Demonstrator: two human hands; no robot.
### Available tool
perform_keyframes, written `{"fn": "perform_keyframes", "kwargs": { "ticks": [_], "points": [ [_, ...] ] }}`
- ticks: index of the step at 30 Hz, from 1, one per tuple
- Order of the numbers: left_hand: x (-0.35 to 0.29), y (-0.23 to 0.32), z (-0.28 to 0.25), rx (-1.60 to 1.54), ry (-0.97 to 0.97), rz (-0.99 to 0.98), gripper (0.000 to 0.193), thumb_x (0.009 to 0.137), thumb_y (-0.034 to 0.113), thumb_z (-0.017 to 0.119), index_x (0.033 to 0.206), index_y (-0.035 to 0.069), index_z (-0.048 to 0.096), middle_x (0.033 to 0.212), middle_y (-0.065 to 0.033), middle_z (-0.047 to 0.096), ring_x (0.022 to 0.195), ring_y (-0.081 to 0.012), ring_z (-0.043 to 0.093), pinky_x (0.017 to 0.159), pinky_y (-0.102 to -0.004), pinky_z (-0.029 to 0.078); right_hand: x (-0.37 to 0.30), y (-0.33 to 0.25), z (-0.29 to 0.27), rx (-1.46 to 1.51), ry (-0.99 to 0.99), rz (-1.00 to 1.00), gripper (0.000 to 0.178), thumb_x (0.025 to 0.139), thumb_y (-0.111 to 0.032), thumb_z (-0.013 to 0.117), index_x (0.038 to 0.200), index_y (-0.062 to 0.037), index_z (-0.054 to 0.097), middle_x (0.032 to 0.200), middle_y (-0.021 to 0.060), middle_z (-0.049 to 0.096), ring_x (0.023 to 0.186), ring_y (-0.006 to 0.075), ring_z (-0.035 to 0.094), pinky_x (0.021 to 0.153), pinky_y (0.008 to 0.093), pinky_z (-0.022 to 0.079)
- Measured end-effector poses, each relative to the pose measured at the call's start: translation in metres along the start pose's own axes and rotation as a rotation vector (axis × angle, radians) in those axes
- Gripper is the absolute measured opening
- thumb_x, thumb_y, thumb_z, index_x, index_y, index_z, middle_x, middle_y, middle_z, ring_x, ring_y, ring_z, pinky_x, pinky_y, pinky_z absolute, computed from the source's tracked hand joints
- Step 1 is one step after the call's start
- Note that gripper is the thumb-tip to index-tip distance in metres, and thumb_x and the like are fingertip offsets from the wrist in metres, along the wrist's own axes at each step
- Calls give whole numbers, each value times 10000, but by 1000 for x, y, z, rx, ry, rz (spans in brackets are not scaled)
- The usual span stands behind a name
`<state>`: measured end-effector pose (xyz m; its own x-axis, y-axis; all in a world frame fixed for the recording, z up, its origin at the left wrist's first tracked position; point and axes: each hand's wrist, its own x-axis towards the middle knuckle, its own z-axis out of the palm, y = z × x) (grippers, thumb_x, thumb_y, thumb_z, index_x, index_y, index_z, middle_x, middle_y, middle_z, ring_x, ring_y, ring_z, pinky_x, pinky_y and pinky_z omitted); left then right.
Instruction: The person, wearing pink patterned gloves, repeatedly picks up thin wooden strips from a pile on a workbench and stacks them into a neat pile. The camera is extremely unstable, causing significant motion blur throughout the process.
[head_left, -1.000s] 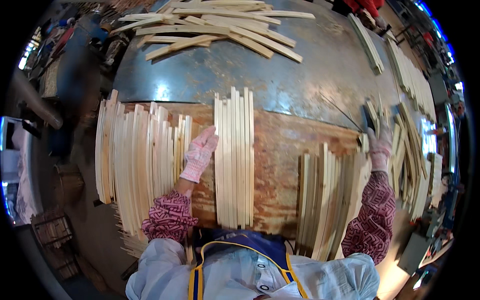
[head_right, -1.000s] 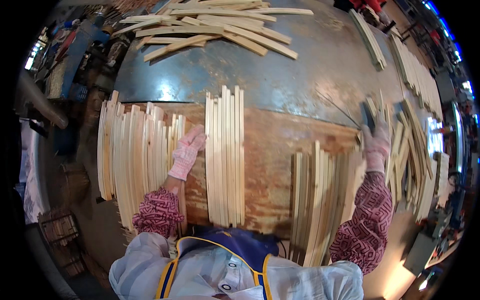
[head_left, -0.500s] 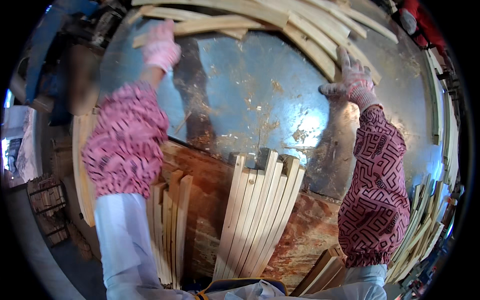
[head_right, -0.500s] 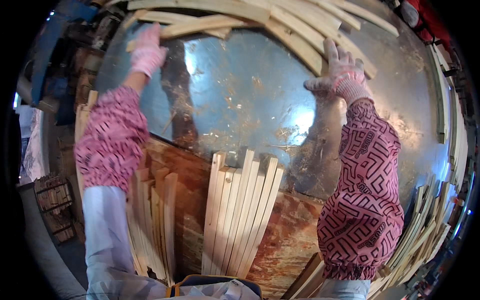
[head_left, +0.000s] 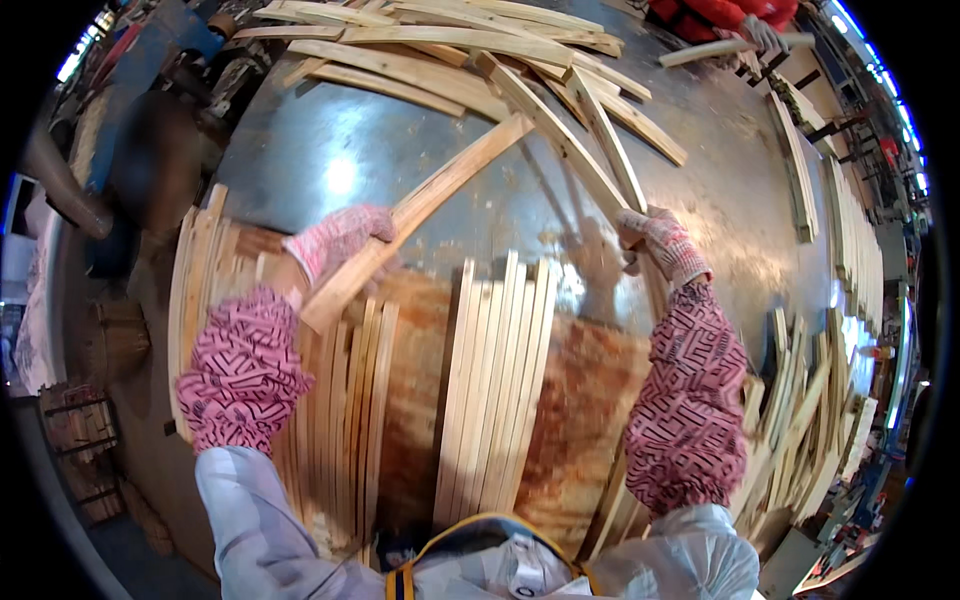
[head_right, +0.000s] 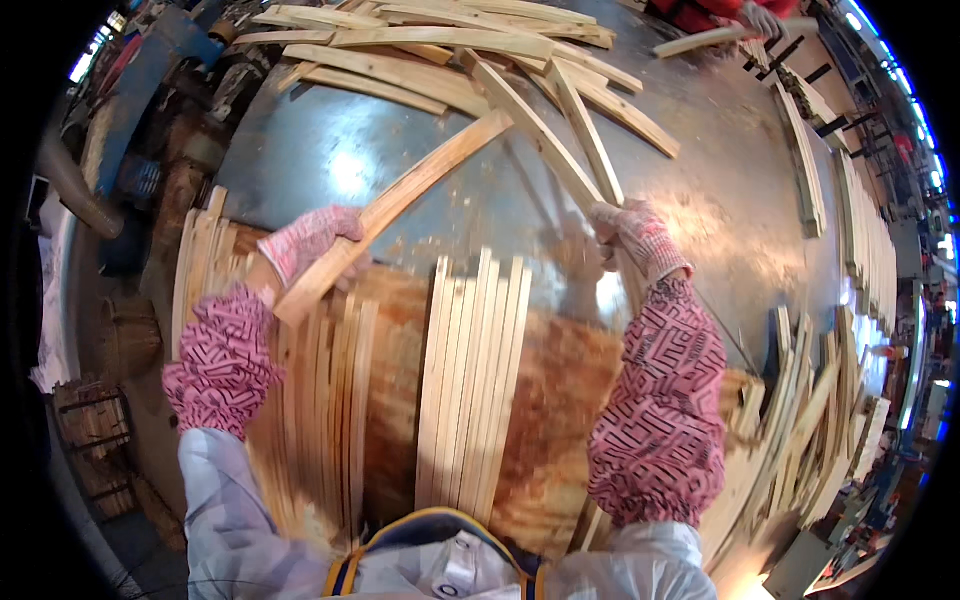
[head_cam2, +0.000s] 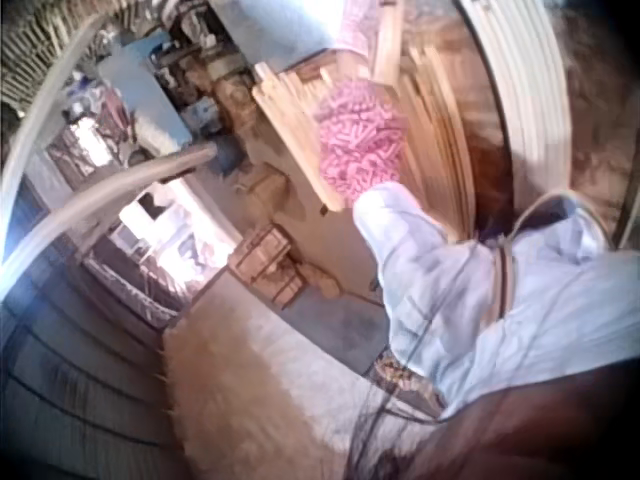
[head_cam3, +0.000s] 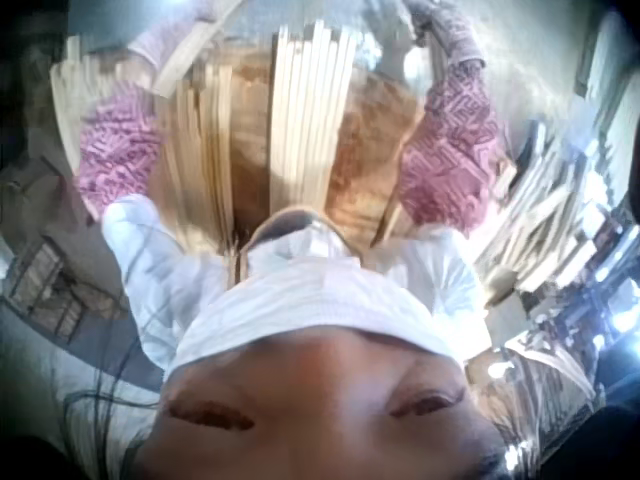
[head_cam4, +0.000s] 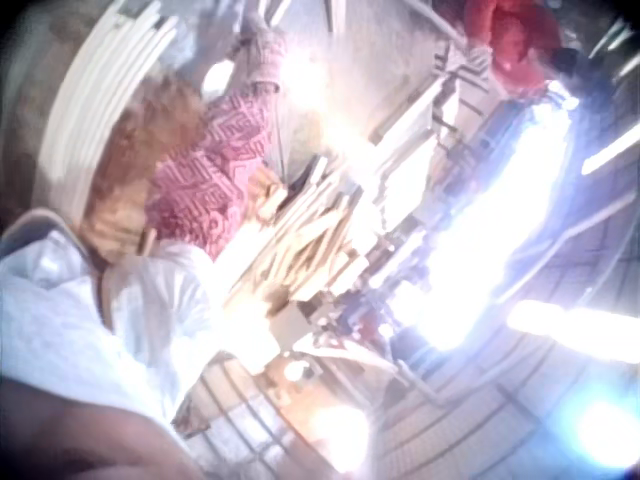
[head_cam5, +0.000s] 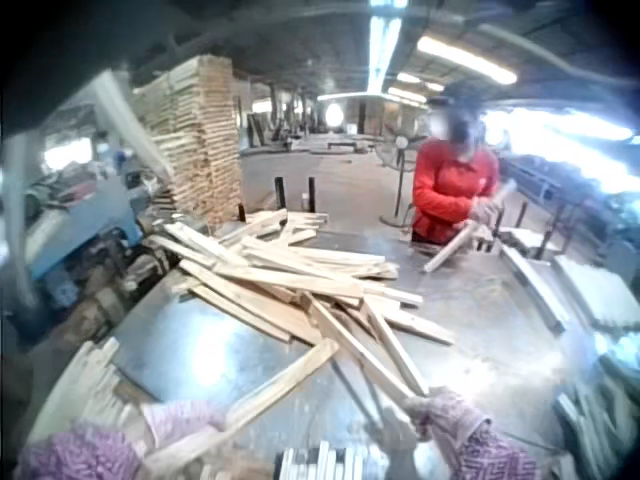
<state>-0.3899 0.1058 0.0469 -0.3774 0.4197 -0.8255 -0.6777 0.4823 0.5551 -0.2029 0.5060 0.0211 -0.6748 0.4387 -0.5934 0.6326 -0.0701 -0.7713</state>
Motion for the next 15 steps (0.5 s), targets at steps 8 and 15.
{"fn": "perform_keyframes", "kwargs": {
  "ticks": [8,15],
  "points": [
    [-130,-226,67,-476,-268,195,648,940,544,534,1369,59,513,773,-68,635,584,-136,624,494,-275,558,-206,174,69,755,14,190,468,912,-365,677,1122,43,581,835,136,629,618,276,636,557,427,594],
    [-157,-297,91,-476,-100,198,646,988,595,434,1236,16,578,820,-66,647,682,-161,664,608,-323,605,-289,262,93,-318,289,425,713,865,-563,661,1202,63,601,1140,223,666,1030,327,667,858,454,542]
  ]
}}
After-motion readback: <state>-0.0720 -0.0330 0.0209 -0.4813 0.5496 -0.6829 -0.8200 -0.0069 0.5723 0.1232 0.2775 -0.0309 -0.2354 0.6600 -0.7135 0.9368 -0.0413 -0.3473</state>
